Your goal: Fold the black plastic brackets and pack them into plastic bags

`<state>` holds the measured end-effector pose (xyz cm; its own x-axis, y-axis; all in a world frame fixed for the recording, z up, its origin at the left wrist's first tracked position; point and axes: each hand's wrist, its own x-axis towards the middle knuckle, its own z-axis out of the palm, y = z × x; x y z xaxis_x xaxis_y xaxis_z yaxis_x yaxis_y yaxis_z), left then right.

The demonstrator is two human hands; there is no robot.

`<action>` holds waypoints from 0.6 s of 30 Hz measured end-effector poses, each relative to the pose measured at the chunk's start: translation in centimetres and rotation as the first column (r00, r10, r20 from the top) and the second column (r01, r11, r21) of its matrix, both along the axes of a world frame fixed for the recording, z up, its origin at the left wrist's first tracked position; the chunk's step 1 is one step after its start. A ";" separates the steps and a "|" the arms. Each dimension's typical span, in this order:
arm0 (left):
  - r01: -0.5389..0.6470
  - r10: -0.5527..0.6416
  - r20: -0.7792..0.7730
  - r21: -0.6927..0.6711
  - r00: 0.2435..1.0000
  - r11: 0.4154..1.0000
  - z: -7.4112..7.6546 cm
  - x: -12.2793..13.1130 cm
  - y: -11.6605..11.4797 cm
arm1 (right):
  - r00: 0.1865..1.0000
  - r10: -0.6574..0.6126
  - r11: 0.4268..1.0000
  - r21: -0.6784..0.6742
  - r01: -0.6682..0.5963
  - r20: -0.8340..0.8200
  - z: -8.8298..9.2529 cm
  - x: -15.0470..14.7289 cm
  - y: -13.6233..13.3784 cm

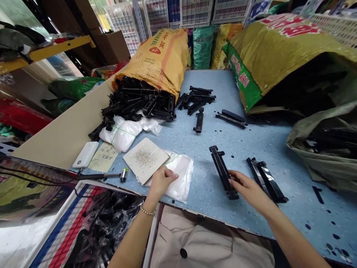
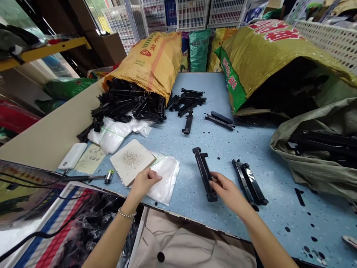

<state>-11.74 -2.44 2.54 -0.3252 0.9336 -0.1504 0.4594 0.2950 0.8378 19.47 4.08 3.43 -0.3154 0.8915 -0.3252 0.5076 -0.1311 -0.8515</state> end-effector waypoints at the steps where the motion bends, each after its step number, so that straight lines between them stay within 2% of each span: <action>1: -0.004 0.004 0.049 0.000 0.999 1.000 0.0 -0.3 0.1 | 0.987 -0.030 0.996 -0.091 0.016 -0.155 0.2 -1.2 -0.4; 4: -0.033 0.033 0.138 -0.004 0.990 0.999 0.0 -0.7 0.1 | 0.865 -0.135 0.944 -0.327 -0.035 -0.483 1.0 -5.3 -1.2; 7: -0.107 0.106 0.152 -0.002 0.983 0.994 -0.3 -0.2 0.0 | 0.731 -0.234 0.878 -0.463 -0.124 -0.640 1.7 -8.9 -1.3; 10: -0.171 0.167 0.164 0.008 0.972 0.985 -0.5 0.5 0.1 | 0.643 -0.293 0.842 -0.509 -0.177 -0.708 2.0 -11.9 -1.1; 12: -0.189 0.183 0.191 0.010 0.964 0.982 -0.5 0.8 0.2 | 0.613 -0.309 0.833 -0.518 -0.195 -0.727 1.7 -13.6 -0.9; 15: -0.190 0.183 0.250 0.006 0.951 0.982 -0.3 0.8 0.0 | 0.598 -0.343 0.823 -0.538 -0.179 -0.724 0.8 -15.5 -0.6; 18: -0.179 0.169 0.331 -0.001 0.928 0.984 -0.2 0.5 -0.4 | 0.601 -0.380 0.815 -0.562 -0.143 -0.703 0.3 -16.0 -0.4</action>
<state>-11.28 -2.82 2.39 -0.4202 0.8722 -0.2505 0.1007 0.3191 0.9424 3.45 3.67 3.71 -0.5730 0.7033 -0.4208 -0.3455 -0.6729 -0.6541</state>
